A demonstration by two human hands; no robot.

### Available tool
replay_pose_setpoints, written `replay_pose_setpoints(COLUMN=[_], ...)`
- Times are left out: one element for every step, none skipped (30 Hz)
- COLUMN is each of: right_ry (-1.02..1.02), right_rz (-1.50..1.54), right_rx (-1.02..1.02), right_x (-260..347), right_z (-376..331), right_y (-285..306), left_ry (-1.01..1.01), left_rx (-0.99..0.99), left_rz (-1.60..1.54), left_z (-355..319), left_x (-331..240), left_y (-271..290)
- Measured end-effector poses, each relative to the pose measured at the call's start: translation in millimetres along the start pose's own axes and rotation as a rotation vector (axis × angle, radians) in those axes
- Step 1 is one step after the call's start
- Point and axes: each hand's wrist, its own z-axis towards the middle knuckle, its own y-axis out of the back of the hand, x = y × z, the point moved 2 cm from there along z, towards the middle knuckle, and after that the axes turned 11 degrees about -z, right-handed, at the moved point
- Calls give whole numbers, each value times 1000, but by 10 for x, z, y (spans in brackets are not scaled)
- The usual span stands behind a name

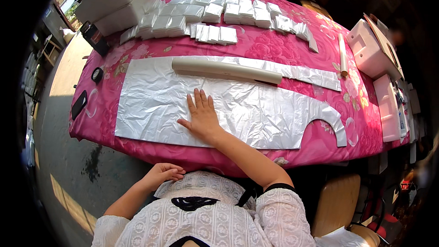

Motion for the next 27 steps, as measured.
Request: replay_pose_setpoints(right_ry=[25,45,99,154,192,232,251,269,286,387,481,575,654,670,685,695,611,532,391,250,42,-185,-304,-410,-508,-596,-684], right_rz=[52,100,147,194,249,308,323,339,355,339,321,303,256,295,333,378,447,511,528,544,527,876,1076,1018,963,935,912], right_rx=[28,56,78,100,145,188,176,164,151,144,137,130,152,143,135,124,140,161,114,70,39,-68,-131,-276,-310,-322,-329], right_x=[227,444,636,809,957,1043,1058,1057,1039,993,872,756,652,517,383,238,63,-126,-363,-597,-853,-1203,-1465,-1740,-1985,-2202,-2367], right_z=[-109,-232,-366,-499,-633,-711,-729,-732,-715,-665,-574,-486,-406,-340,-283,-226,-93,91,286,488,703,918,1170,1378,1535,1638,1717], right_y=[-14,-9,-12,-24,-56,-68,-34,10,62,131,231,327,418,459,495,551,667,807,913,1006,1028,820,785,705,619,486,357], left_ry=[-11,-43,-74,-106,-140,-138,-137,-134,-129,-216,-295,-370,-377,-462,-546,-625,-774,-781,-790,-796,-774,-783,-786,-789,-805,-820,-830], left_rx=[-24,-64,-103,-143,-119,-190,-263,-335,-317,-313,-299,-280,-293,-297,-301,-302,-313,-330,-345,-361,-350,-337,-330,-322,-300,-275,-254], left_rz=[-97,-248,-396,-545,-544,-504,-467,-429,-348,-82,188,458,495,524,550,582,728,720,711,701,704,695,682,674,681,691,703], left_z=[-32,-46,-51,-50,1,26,35,37,31,-6,-87,-162,-191,-181,-160,-136,-119,-97,-61,-37,-6,29,60,92,124,163,187], left_x=[116,152,154,163,192,208,236,254,256,162,-18,-193,-349,-493,-622,-741,-845,-913,-978,-1018,-1033,-1044,-1040,-1050,-1061,-1074,-1085], left_y=[55,60,55,58,108,155,201,251,306,273,183,84,-4,-81,-146,-180,-184,-166,-152,-135,-106,-105,-95,-89,-91,-103,-116])
